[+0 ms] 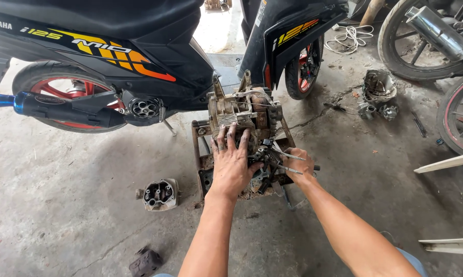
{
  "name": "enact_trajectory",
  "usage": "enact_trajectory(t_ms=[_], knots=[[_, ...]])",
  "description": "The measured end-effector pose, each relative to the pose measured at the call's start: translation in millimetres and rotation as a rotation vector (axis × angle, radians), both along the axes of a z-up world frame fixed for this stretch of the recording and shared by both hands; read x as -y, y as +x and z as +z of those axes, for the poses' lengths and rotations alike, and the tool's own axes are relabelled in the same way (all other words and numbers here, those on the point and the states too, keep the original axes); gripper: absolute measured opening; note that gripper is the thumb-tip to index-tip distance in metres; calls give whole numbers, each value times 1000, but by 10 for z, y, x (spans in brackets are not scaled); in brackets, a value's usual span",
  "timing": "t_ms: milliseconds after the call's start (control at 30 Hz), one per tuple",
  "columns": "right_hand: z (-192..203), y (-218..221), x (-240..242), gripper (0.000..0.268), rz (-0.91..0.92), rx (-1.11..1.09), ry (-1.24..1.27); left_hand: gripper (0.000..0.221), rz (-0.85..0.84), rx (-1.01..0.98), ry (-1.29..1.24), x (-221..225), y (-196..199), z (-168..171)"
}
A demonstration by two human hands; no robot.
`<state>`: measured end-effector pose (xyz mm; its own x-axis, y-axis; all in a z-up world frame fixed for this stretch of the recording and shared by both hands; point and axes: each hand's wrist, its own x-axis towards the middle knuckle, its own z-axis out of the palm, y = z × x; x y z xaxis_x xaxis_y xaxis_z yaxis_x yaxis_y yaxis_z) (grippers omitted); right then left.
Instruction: Disassembling and inspecting a motorcycle engine block using a wrench
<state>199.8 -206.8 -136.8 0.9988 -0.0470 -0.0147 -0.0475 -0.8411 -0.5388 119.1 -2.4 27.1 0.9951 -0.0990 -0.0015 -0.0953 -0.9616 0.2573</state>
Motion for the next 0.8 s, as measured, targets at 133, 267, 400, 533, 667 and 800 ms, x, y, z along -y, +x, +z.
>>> enact_trajectory(t_ms=[133, 267, 400, 533, 667, 800], knots=[[-9, 68, 26, 36, 33, 98, 149, 92, -4, 6, 3, 4, -22, -22], [92, 193, 11, 25, -125, -49, 75, 92, -11, 37, -3, -9, -5, -44], [-129, 349, 136, 37, -67, -144, -70, 93, -20, 44, -6, -14, 0, -46], [-429, 466, 225, 29, -22, -89, -95, 90, -34, 50, -48, -44, 16, -101], [-373, 403, 237, 33, -43, -55, 181, 86, -46, 63, -65, -62, 26, -130], [-397, 333, 311, 33, 8, -51, 249, 85, -51, 68, -53, -78, 40, -183]])
